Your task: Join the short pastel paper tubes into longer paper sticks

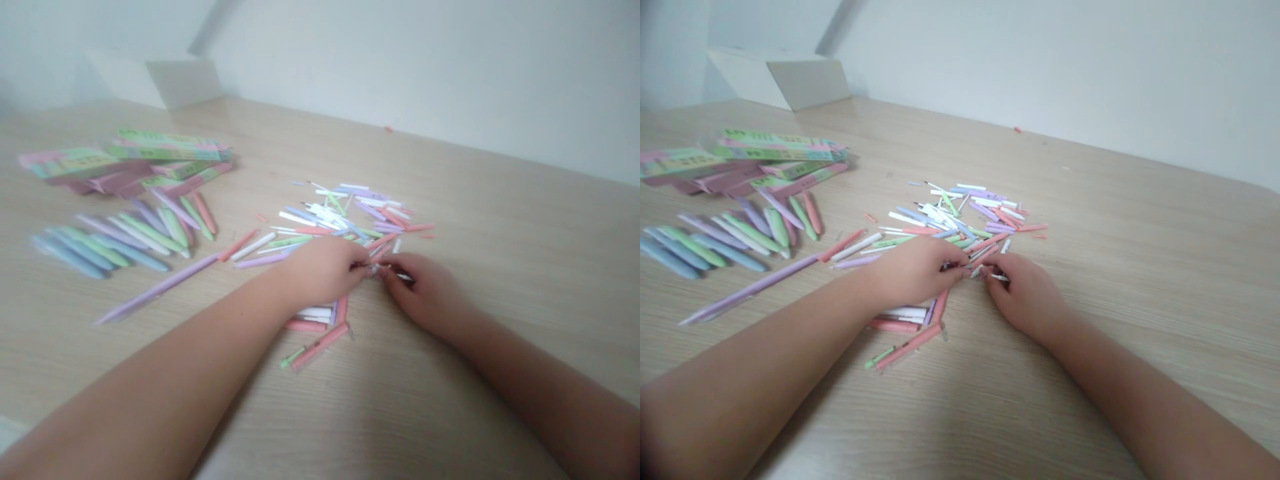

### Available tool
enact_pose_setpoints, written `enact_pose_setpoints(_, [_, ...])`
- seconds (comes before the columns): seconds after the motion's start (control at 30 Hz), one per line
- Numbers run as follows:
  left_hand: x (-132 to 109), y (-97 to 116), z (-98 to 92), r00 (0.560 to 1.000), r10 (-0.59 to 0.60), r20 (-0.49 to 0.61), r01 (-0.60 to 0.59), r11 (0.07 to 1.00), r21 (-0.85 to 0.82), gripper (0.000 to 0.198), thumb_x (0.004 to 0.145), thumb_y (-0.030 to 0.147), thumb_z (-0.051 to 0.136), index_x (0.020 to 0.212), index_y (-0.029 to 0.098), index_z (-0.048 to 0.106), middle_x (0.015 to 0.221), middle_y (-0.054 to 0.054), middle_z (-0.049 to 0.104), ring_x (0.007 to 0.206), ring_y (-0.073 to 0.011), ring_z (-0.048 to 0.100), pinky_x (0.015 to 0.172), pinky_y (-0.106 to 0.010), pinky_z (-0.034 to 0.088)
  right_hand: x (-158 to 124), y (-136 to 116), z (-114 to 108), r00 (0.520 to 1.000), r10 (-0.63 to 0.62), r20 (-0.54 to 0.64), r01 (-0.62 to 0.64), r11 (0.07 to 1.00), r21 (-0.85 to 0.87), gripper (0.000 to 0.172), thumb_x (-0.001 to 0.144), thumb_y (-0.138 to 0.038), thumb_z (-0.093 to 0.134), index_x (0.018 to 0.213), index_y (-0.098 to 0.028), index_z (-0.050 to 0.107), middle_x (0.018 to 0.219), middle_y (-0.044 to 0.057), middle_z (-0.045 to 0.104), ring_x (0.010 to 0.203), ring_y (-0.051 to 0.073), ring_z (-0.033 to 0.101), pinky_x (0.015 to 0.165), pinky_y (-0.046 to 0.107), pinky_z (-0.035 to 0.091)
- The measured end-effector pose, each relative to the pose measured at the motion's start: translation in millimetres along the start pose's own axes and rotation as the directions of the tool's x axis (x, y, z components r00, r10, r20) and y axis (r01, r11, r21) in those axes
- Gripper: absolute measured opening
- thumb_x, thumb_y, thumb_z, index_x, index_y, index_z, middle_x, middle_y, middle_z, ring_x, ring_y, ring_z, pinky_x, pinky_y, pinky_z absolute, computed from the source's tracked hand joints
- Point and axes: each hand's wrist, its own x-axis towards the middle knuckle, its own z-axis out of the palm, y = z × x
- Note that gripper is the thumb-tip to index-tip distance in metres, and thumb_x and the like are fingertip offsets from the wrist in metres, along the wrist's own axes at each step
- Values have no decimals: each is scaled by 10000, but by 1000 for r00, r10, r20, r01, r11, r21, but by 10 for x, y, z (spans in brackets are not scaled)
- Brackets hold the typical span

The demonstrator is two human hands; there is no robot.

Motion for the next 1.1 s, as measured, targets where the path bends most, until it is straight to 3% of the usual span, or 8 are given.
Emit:
enact_pose_setpoints(0.1, [5,-4,3,1000,-10,12,9,998,63,307,959,384,497,954,245,771,900,-43,757,814,-211,645,634,-303,353,-2,24,26,998,-21,-55,21,1000,6,309,958,-294,557,1244,-250,665,1071,71,739,897,241,681,783,375,522])
enact_pose_setpoints(0.27, [3,16,-13,1000,-6,11,5,992,128,337,972,379,459,943,235,763,882,-54,753,785,-215,650,618,-305,360,-39,43,-16,989,-20,-147,29,998,63,323,975,-314,548,1274,-245,649,974,72,713,812,221,658,708,353,528])
enact_pose_setpoints(0.5, [4,59,4,998,51,38,-56,989,140,323,965,409,483,1010,266,769,952,-58,767,880,-246,677,699,-318,424,-82,-29,-67,974,-216,-72,219,975,28,255,974,-277,560,1191,-290,695,978,55,725,822,212,663,696,342,520])
enact_pose_setpoints(0.7, [9,75,13,997,62,51,-68,990,124,311,957,395,491,982,263,771,934,-48,772,845,-236,672,663,-317,399,-117,-37,-90,971,-231,-67,234,971,43,232,975,-318,571,1173,-269,682,1011,67,724,868,222,683,748,359,544])
enact_pose_setpoints(0.87, [-2,84,7,998,43,45,-48,993,111,297,944,374,494,947,253,765,879,-41,763,788,-218,652,625,-307,360,-135,-54,-273,957,-50,-286,103,980,171,360,1058,-417,374,1181,-263,676,1040,92,721,994,254,689,877,425,544])
enact_pose_setpoints(0.93, [-8,87,13,997,50,51,-55,993,104,305,948,378,484,933,247,758,862,-39,759,763,-213,641,612,-307,344,-143,-43,-386,937,46,-346,57,958,282,390,1063,-456,342,1166,-253,659,1094,99,711,973,251,697,848,422,557])
enact_pose_setpoints(1.0, [-13,88,24,997,62,49,-66,993,93,311,951,385,478,911,241,751,852,-37,755,762,-209,637,612,-307,340,-195,-19,-490,939,144,-313,-49,955,291,379,1058,-479,351,1139,-249,642,1041,90,709,823,226,694,724,388,560])
enact_pose_setpoints(1.1, [-17,88,34,997,61,47,-65,994,88,316,952,397,477,893,234,740,843,-37,747,763,-205,631,609,-307,332,-411,14,-558,973,189,-133,-191,982,-2,374,1027,-519,427,1166,-253,650,958,79,706,715,216,656,624,362,516])
